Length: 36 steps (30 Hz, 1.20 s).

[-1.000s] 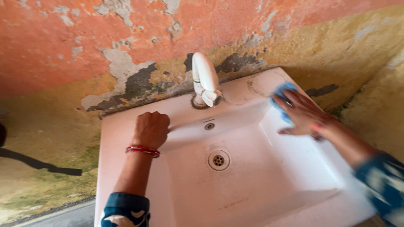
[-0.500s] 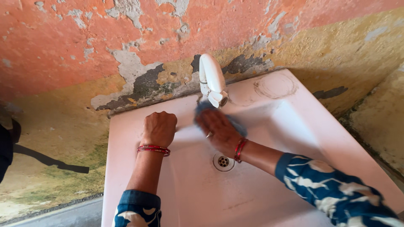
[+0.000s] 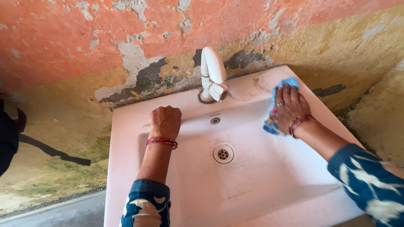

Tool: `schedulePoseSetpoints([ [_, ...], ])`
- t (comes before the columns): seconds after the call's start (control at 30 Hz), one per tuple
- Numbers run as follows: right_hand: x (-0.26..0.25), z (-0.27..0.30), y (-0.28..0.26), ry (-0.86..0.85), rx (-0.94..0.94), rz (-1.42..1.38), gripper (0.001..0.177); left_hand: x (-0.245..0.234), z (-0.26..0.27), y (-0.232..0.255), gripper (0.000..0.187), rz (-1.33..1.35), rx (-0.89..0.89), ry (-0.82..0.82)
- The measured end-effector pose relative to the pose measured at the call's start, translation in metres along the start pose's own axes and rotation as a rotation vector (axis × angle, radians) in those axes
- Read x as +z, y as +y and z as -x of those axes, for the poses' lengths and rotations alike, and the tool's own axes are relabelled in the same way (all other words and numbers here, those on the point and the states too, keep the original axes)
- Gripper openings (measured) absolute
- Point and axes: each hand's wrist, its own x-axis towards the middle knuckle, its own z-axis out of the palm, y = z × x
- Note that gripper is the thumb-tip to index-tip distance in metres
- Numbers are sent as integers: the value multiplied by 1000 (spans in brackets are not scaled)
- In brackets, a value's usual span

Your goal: The person wipes the interior and rim of a white wall-mounted sink using a blue cloth. The person repeatedly scrubs the basin, drain area, and faucet base, moving the cloth across different sections of the sink surface.

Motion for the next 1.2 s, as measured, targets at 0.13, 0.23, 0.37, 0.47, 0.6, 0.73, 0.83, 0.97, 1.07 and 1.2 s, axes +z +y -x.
schedulePoseSetpoints([
  [0.13, 0, 60, -11, -314, -207, 156, 60, 7, 5, -4, 13, 26, 33, 57],
  [0.23, 25, 80, -13, -191, -346, -71, 48, 8, 6, -15, 12, 60, 44, 14],
  [0.37, 21, 56, 1, 253, -275, -302, 48, 10, 3, -20, 11, 87, 74, 58],
  [0.47, -8, 7, 0, 293, -118, -333, 56, 15, 2, -18, 11, 100, 72, 60],
  [0.6, -19, -16, -57, 307, -207, -498, 69, 17, 9, -22, 9, 119, 91, 128],
  [0.73, -34, -21, -142, 278, -377, -719, 52, 7, 17, -33, 29, 238, 38, 147],
  [0.83, -65, -25, -189, 436, -566, -705, 60, -3, 21, -48, 35, 418, -72, 182],
  [0.97, -106, -70, -226, 360, -586, -713, 62, -5, 23, -73, 33, 626, -237, 446],
  [1.07, -127, -82, -259, 320, -592, -704, 62, -3, 24, -91, 39, 673, -259, 730],
  [1.2, -135, -93, -312, 203, -635, -768, 46, -6, 22, -90, 40, 706, -263, 757],
])
